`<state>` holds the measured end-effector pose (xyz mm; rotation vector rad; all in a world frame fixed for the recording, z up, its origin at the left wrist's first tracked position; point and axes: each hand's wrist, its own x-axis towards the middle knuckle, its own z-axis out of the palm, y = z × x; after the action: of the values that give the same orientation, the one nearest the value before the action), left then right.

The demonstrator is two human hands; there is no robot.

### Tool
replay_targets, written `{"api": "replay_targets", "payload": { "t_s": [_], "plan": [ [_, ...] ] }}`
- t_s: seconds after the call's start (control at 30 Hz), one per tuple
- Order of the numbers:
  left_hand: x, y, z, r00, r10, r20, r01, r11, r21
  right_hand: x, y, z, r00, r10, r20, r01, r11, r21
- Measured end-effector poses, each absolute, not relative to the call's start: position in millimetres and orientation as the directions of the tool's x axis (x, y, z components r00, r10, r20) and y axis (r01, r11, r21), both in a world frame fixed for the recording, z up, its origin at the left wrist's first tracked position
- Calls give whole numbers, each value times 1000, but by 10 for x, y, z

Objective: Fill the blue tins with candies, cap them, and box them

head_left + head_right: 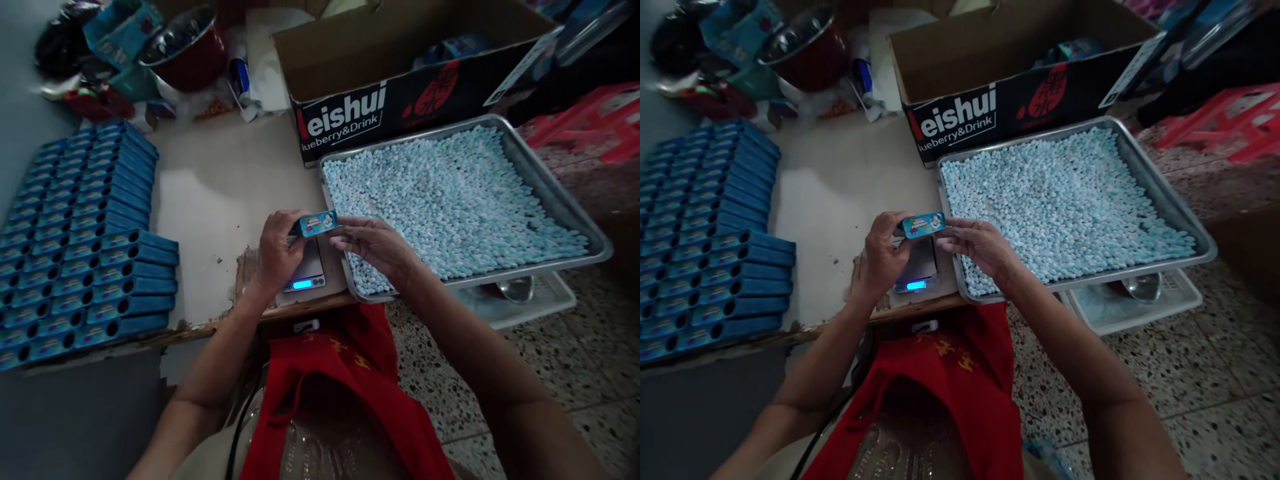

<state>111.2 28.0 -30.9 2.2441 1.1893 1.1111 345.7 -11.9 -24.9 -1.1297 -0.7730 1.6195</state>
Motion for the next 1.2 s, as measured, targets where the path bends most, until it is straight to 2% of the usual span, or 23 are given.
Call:
{"api": "replay_targets", "payload": {
  "t_s": [0.07,0.1,0.13,0.17,0.2,0.23,0.27,0.37,0.5,0.67,0.77,0.87,0.97,1.03,1.1,1.17,1.2],
  "plan": [
    [1100,267,-346,183,902,390,400,-431,809,3587,-118,-243,27,981,-193,-105,-189,-976],
    [1073,274,-360,122,936,331,320,-353,879,3685,-118,-261,96,991,-95,100,-105,-989],
    [1021,300,-366,77,959,273,245,-283,927,3800,-110,-302,157,987,45,384,-19,-923],
    [938,349,-357,44,972,229,189,-233,954,3927,-88,-370,166,971,170,625,30,-780],
    [815,422,-329,27,979,202,158,-204,966,4055,-48,-464,161,953,255,780,36,-625],
    [649,517,-277,23,981,192,152,-194,969,4174,8,-575,138,945,295,861,33,-508],
    [441,626,-200,34,981,193,168,-196,966,4276,70,-693,116,943,313,889,42,-456],
    [-374,984,131,120,976,182,313,-211,926,4437,209,-982,89,939,332,889,75,-451],
    [-1461,1405,515,72,986,153,555,-167,815,4370,190,-1067,68,910,408,909,112,-402],
    [-2138,1570,663,164,985,-51,754,-91,651,4263,166,-1015,61,922,382,898,117,-424],
    [-2246,1517,663,232,951,-203,896,-128,424,4298,200,-1045,124,919,374,890,64,-452],
    [-2246,1486,614,261,929,-262,956,-211,203,4309,218,-1029,142,917,373,899,39,-437],
    [-2118,1442,510,237,948,-210,971,-225,81,4249,198,-889,161,933,323,915,-19,-403],
    [-1925,1344,429,246,966,-82,969,-247,0,4201,194,-765,166,947,277,921,-49,-386],
    [-1639,1157,352,341,937,76,940,-337,-61,4174,207,-660,171,954,247,930,-74,-359],
    [-1283,880,265,447,878,170,894,-443,-61,4157,205,-576,124,955,268,938,-24,-347],
    [-1094,721,206,501,851,154,864,-503,-32,4138,185,-535,99,948,304,935,16,-354]
  ]
}}
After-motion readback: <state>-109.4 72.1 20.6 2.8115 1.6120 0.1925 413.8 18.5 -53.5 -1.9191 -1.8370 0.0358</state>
